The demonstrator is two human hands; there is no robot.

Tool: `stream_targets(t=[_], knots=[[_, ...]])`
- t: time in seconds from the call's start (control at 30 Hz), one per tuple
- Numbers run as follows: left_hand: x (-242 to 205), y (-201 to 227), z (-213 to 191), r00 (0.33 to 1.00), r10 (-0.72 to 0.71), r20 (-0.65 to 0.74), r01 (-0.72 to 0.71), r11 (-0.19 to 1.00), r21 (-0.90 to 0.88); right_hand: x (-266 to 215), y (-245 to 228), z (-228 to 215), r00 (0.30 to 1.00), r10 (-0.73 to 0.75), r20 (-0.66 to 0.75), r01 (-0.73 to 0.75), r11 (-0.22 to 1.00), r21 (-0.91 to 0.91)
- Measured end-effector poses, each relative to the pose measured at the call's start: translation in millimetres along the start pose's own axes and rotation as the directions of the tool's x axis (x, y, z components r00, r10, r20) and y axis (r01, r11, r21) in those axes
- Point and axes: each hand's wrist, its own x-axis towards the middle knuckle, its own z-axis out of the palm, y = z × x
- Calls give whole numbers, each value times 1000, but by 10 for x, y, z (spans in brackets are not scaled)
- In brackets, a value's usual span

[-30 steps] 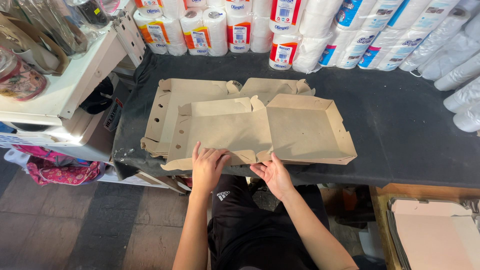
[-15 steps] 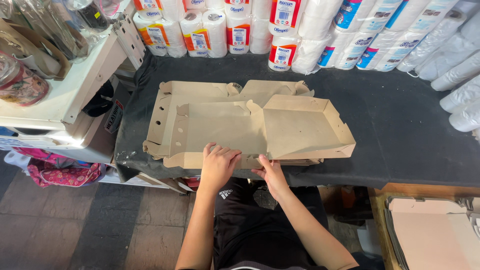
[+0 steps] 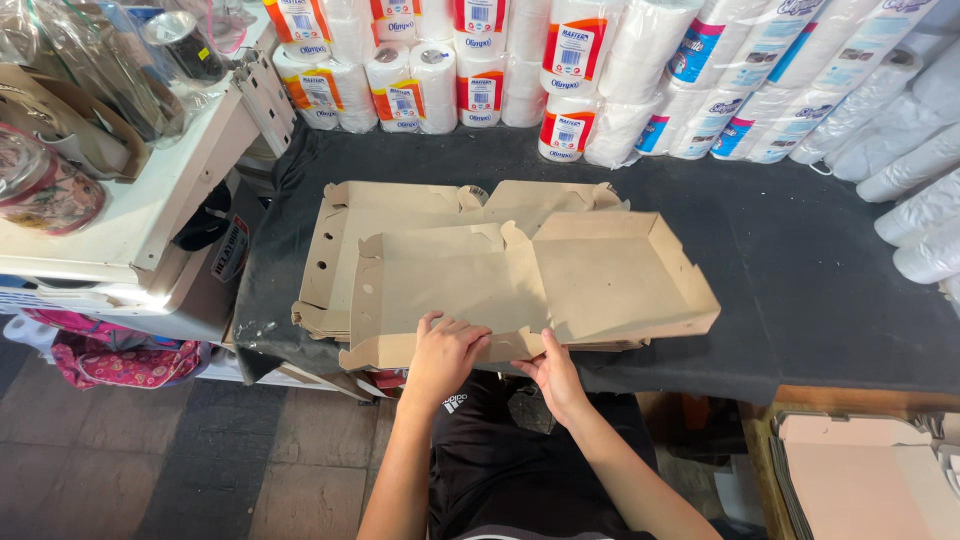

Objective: The person assembles cardboard boxes by hand, folding the flaps and sides of individual flat sheets into finished box shapes and stacking them.

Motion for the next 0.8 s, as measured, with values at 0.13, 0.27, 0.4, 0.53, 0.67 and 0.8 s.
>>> stream_targets(t=[0.13, 0.27, 0.4, 0.53, 0.67, 0.8], knots=[[18, -43, 45, 999, 1, 35, -1, 1000, 16, 11, 73, -81, 1000, 17, 13, -17, 999, -39], [47, -45, 86, 998, -1, 61, 0, 1000, 23, 137, 261, -228, 1000, 3, 9, -2, 996, -94], [78, -28, 138, 999, 20, 45, -23, 998, 63, 133, 242, -177, 999, -41, 10, 42, 987, -155], [88, 6, 185, 998, 40, 37, -43, 996, 81, 238, 357, -323, 999, -36, 40, 43, 978, -204], [88, 26, 190, 998, 59, 31, -62, 992, 108, 203, 313, -311, 999, -42, 21, 45, 969, -242], [40, 106, 108, 997, 82, 12, -83, 988, 129, 240, 310, -315, 999, -17, 32, 25, 964, -266]])
